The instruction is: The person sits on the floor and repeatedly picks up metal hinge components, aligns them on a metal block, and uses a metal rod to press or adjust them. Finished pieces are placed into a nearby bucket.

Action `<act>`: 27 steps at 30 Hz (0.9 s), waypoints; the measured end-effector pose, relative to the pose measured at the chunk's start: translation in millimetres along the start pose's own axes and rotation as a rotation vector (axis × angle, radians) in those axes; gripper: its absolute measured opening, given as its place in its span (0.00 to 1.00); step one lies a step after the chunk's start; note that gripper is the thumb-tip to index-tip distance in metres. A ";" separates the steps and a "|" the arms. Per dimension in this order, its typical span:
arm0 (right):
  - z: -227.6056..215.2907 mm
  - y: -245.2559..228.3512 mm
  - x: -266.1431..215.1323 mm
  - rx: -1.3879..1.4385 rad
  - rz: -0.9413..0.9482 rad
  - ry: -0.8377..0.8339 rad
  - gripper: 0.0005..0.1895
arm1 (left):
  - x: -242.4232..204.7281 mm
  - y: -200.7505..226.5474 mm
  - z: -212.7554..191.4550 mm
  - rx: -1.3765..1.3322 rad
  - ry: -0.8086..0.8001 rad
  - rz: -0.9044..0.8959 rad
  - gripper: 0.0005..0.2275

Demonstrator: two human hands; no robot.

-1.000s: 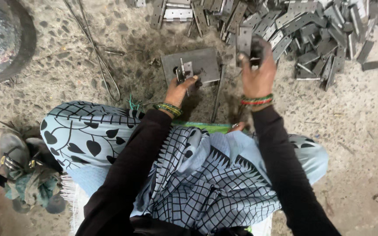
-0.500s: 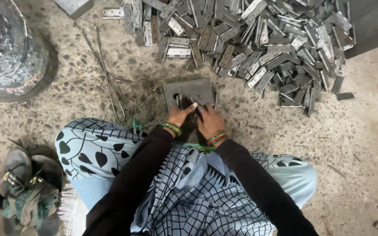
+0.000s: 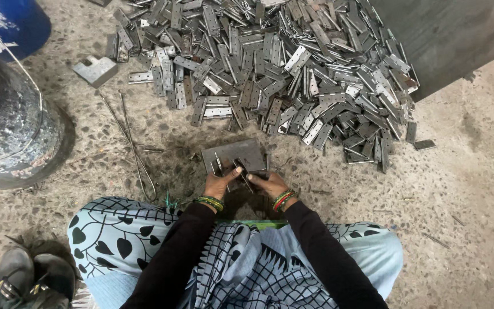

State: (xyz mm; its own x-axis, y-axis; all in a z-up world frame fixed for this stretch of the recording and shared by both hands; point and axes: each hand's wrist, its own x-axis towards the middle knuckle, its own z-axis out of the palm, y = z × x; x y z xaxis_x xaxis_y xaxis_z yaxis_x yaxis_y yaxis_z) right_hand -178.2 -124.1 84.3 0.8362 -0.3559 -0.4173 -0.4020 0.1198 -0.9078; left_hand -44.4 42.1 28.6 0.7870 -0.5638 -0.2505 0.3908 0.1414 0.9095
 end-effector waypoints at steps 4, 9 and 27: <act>-3.6 -2.3 0.3 -0.270 -0.185 0.160 0.25 | -6.9 12.8 0.1 0.123 0.141 -0.282 0.40; 12.4 -36.8 -13.5 -0.707 -0.156 0.330 0.21 | 1.5 23.4 1.2 0.033 0.150 -0.411 0.42; -76.1 -42.8 204.1 -1.307 -0.079 0.672 0.42 | -7.7 40.1 16.3 -0.477 0.051 -0.322 0.14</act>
State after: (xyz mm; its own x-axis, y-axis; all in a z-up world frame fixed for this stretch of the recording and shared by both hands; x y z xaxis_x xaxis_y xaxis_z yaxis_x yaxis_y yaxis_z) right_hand -18.7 -272.4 41.3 0.6920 -0.7194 0.0599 -0.7139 -0.6943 -0.0911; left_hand -42.6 38.8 72.4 0.6102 -0.6007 -0.5165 0.7771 0.3271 0.5377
